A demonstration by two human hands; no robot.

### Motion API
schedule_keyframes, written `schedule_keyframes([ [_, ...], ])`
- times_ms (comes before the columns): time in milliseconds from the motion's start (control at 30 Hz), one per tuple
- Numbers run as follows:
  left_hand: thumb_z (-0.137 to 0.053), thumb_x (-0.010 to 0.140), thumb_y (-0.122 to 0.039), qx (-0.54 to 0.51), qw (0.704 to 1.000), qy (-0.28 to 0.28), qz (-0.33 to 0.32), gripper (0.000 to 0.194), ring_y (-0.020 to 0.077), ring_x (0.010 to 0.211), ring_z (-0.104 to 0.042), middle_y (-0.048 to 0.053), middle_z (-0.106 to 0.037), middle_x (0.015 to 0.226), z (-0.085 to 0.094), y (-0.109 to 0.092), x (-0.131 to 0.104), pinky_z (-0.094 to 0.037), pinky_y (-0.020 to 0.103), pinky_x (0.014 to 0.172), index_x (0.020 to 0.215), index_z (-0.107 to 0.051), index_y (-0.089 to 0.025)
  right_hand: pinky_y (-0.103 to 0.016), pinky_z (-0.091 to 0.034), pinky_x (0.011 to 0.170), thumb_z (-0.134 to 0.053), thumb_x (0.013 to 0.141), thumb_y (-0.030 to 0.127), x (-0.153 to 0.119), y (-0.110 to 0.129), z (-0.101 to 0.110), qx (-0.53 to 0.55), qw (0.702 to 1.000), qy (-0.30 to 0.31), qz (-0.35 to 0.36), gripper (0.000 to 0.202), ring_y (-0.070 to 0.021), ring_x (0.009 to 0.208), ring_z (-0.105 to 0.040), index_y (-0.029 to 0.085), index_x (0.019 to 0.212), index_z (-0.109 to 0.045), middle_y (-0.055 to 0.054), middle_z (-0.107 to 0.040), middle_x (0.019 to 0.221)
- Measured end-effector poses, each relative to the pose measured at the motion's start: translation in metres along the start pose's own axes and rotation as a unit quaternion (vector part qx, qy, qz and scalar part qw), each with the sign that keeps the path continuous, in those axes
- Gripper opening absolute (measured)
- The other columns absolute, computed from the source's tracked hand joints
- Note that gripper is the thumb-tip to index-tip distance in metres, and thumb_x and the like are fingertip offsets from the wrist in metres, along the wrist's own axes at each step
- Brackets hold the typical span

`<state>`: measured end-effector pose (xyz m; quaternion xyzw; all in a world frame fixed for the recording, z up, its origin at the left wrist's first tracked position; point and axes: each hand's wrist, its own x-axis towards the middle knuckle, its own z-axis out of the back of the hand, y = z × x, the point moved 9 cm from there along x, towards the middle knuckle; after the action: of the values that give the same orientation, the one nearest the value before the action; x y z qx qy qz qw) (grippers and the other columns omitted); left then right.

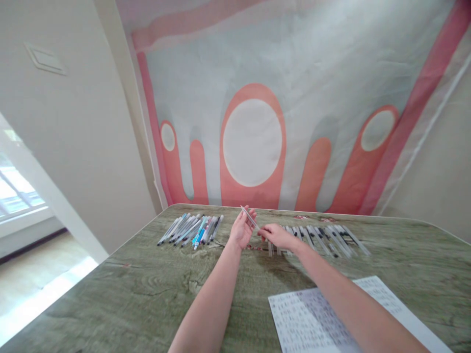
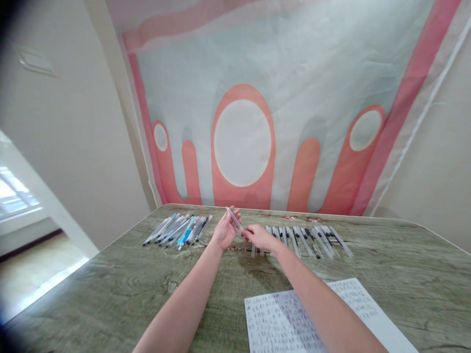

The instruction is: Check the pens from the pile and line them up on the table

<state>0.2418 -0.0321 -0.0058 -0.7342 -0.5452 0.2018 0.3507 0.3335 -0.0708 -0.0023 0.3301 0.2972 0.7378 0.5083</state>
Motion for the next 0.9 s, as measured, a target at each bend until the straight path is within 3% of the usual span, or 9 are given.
schedule_keyframes([
  [100,-0.053,0.077,-0.023,0.026,0.999,0.025,0.024,0.028,0.0146,0.096,-0.055,0.009,-0.058,0.106,-0.003,0.009,-0.002,-0.041,0.030,0.083,0.104,-0.051,-0.018,-0.019,-0.026,0.041,-0.046,0.075,0.044,0.001,-0.008,0.012,0.004,1.000,-0.021,-0.011,0.037,-0.0074,0.042,-0.039,0.013,0.061,-0.062,0.001,-0.055,0.048],
  [333,-0.056,0.075,-0.023,0.028,0.999,0.029,0.009,0.025,0.0165,0.097,-0.055,0.009,-0.060,0.102,0.001,0.013,-0.002,-0.040,0.033,0.087,0.098,-0.052,-0.016,-0.018,-0.032,0.041,-0.045,0.074,0.050,-0.007,-0.024,0.008,0.112,0.990,0.060,-0.054,0.042,-0.0072,0.044,-0.044,0.012,0.077,-0.064,-0.002,-0.061,0.060],
  [633,-0.057,0.073,-0.022,0.023,1.000,0.008,-0.009,0.026,0.0173,0.096,-0.056,0.010,-0.062,0.096,0.012,0.016,0.004,-0.041,0.034,0.087,0.097,-0.052,-0.014,-0.018,-0.033,0.040,-0.042,0.076,0.046,-0.001,-0.026,0.018,0.025,0.999,0.007,-0.031,0.040,-0.0080,0.041,-0.046,0.013,0.069,-0.063,0.000,-0.056,0.051],
  [900,-0.062,0.070,-0.024,0.025,0.999,-0.026,-0.017,0.026,0.0156,0.092,-0.058,0.009,-0.063,0.094,0.022,0.014,0.006,-0.042,0.031,0.086,0.092,-0.053,-0.013,-0.020,-0.032,0.046,-0.041,0.078,0.043,-0.005,-0.005,0.030,-0.091,0.995,-0.028,0.010,0.039,-0.0097,0.045,-0.049,0.014,0.068,-0.064,-0.001,-0.059,0.053],
])
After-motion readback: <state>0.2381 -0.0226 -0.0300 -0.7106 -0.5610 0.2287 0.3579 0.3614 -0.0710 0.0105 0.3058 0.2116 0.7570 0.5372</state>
